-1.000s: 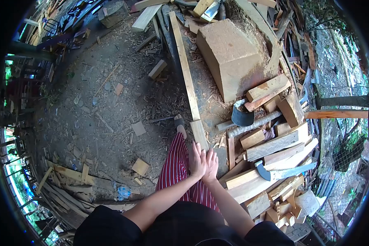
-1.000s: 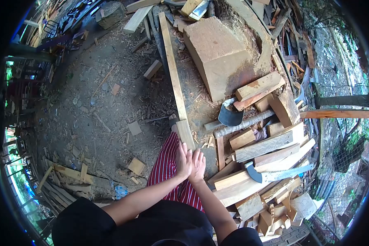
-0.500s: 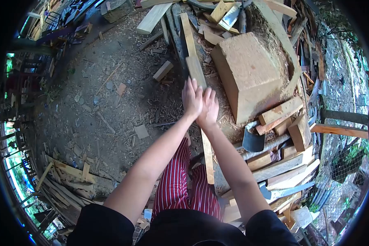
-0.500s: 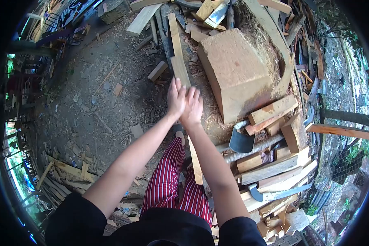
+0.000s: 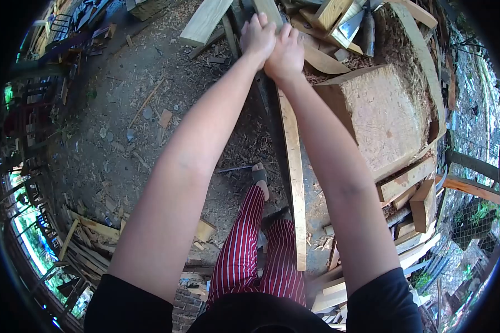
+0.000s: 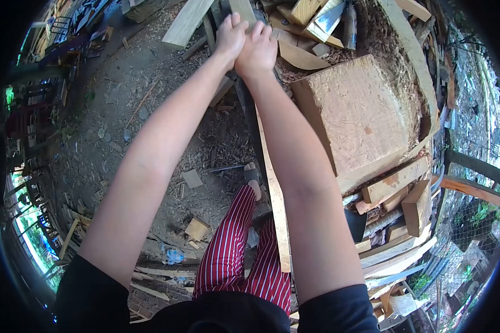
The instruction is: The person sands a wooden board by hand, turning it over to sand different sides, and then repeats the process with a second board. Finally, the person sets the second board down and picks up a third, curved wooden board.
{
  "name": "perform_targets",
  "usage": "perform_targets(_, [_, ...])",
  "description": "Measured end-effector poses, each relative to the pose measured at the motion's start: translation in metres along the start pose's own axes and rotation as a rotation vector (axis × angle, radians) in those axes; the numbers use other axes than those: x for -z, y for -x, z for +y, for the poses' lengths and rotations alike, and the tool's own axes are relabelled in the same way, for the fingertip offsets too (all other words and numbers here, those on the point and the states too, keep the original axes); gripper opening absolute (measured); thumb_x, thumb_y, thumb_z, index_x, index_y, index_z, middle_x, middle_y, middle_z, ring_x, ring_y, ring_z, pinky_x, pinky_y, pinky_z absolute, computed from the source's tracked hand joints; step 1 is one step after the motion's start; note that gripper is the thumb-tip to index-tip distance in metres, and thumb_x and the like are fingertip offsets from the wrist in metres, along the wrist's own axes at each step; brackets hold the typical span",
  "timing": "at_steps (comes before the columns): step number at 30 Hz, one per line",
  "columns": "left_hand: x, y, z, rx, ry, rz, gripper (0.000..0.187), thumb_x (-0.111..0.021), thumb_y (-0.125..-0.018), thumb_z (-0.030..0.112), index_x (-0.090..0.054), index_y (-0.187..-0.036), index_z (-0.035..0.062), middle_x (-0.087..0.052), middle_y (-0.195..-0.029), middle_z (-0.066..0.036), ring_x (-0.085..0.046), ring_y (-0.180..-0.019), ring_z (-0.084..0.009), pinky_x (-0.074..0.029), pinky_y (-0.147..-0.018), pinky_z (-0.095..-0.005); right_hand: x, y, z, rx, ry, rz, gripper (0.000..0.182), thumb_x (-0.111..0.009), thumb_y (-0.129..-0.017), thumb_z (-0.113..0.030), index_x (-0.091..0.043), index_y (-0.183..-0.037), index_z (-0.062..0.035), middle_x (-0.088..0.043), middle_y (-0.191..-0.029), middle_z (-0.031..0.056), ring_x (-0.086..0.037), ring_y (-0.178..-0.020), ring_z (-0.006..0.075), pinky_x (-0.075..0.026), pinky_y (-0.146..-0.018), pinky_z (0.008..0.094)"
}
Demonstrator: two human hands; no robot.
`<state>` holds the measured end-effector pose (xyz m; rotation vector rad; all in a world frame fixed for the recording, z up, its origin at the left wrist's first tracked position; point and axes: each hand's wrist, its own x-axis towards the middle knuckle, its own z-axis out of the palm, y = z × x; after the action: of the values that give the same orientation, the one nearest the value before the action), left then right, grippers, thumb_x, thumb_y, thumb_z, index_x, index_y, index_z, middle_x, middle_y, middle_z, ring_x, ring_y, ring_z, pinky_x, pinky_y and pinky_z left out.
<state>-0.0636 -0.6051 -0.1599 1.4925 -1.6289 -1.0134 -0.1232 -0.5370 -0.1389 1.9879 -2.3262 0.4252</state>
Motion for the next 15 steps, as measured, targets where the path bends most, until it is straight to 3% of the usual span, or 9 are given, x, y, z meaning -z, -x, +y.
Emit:
perform_targets(3, [0.0, -0.025, 0.015, 0.01, -0.215, 0.044, 0.046, -0.05, -0.087, 0.036, -0.052, -0.12, 0.0042, -0.057, -0.119, -0.026, -0.051, -0.114, -0.0426, -0.04, -0.097, -0.0484, -0.004, -0.022, 0.001, -0.039, -0.005, -0.077, 0.047, -0.055, -0.084, -0.029, -0.048, -0.127, -0.0108, -0.049, -0.116, 0.0148, -0.046, -0.112, 0.0297, -0.045, -0.087, 0.0384])
perform_targets(5, [0.005, -0.015, 0.028, 0.006, -0.172, 0.015, 0.047, -0.049, -0.087, 0.037, -0.052, -0.12, 0.0034, -0.057, -0.119, -0.027, -0.053, -0.113, -0.0422, -0.042, -0.095, -0.0482, 0.002, -0.027, 0.001, -0.018, 0.102, -0.08, 0.045, -0.053, -0.086, -0.021, -0.047, -0.129, -0.0105, -0.047, -0.12, 0.016, -0.044, -0.113, 0.0307, -0.045, -0.088, 0.0392])
perform_targets(6, [0.006, -0.022, 0.028, 0.104, -0.172, -0.062, 0.047, -0.05, -0.087, 0.036, -0.052, -0.119, 0.0028, -0.057, -0.119, -0.027, -0.053, -0.114, -0.0411, -0.042, -0.095, -0.0467, 0.0, -0.028, 0.001, -0.026, 0.059, -0.083, 0.046, -0.053, -0.085, -0.021, -0.046, -0.129, -0.01, -0.048, -0.118, 0.0157, -0.043, -0.114, 0.0313, -0.044, -0.089, 0.0393])
perform_targets(8, [0.0, -0.006, 0.018, 0.082, -0.147, -0.02, 0.047, -0.049, -0.087, 0.036, -0.052, -0.119, 0.0021, -0.057, -0.119, -0.027, -0.053, -0.114, -0.0407, -0.042, -0.095, -0.0464, -0.004, -0.011, 0.004, 0.004, 0.088, -0.064, 0.045, -0.053, -0.086, -0.021, -0.046, -0.129, -0.0097, -0.048, -0.119, 0.0158, -0.042, -0.115, 0.0313, -0.045, -0.089, 0.0389])
perform_targets(9, [0.0, 0.006, 0.014, 0.058, -0.128, 0.022, 0.047, -0.049, -0.087, 0.036, -0.051, -0.119, 0.0013, -0.057, -0.119, -0.027, -0.053, -0.115, -0.0402, -0.043, -0.094, -0.0461, -0.001, -0.002, 0.002, 0.031, 0.11, -0.045, 0.045, -0.053, -0.086, -0.02, -0.047, -0.128, -0.0095, -0.048, -0.12, 0.0159, -0.042, -0.117, 0.0313, -0.045, -0.089, 0.0384])
perform_targets(10, [0.004, 0.028, 0.014, 0.033, -0.079, 0.012, 0.047, -0.048, -0.089, 0.034, -0.05, -0.121, 0.0002, -0.058, -0.119, -0.026, -0.054, -0.113, -0.041, -0.044, -0.092, -0.0459, 0.016, 0.017, -0.001, 0.02, 0.031, -0.122, 0.042, -0.052, -0.087, -0.019, -0.047, -0.128, -0.0105, -0.048, -0.121, 0.0161, -0.044, -0.118, 0.0321, -0.041, -0.097, 0.041])
perform_targets(11, [0.005, 0.052, 0.016, 0.072, 0.076, -0.026, 0.048, -0.047, -0.09, 0.033, -0.05, -0.124, 0.0, -0.055, -0.125, -0.025, -0.049, -0.121, -0.0377, -0.037, -0.101, -0.0445, 0.024, 0.037, -0.003, 0.021, 0.03, -0.119, 0.042, -0.052, -0.087, -0.019, -0.047, -0.128, -0.0105, -0.048, -0.121, 0.0161, -0.044, -0.118, 0.0321, -0.041, -0.097, 0.041])
perform_targets(13, [0.003, 0.08, -0.01, 0.042, 0.086, -0.045, 0.048, -0.056, -0.083, 0.029, -0.05, -0.123, 0.0018, -0.052, -0.127, -0.027, -0.048, -0.12, -0.0408, -0.038, -0.101, -0.0458, 0.024, 0.076, -0.003, 0.001, 0.059, -0.136, 0.046, -0.055, -0.084, -0.026, -0.048, -0.126, -0.0088, -0.048, -0.119, 0.0154, -0.046, -0.113, 0.0303, -0.045, -0.087, 0.0385])
perform_targets(15, [0.009, 0.136, -0.002, 0.002, 0.084, -0.031, 0.049, -0.057, -0.085, 0.025, -0.048, -0.126, -0.0013, -0.053, -0.125, -0.028, -0.052, -0.114, -0.0426, -0.041, -0.098, -0.0461, 0.038, 0.126, -0.005, -0.019, -0.029, -0.103, 0.045, -0.055, -0.083, -0.023, -0.048, -0.125, -0.0076, -0.048, -0.121, 0.0167, -0.047, -0.113, 0.0304, -0.045, -0.086, 0.0379])
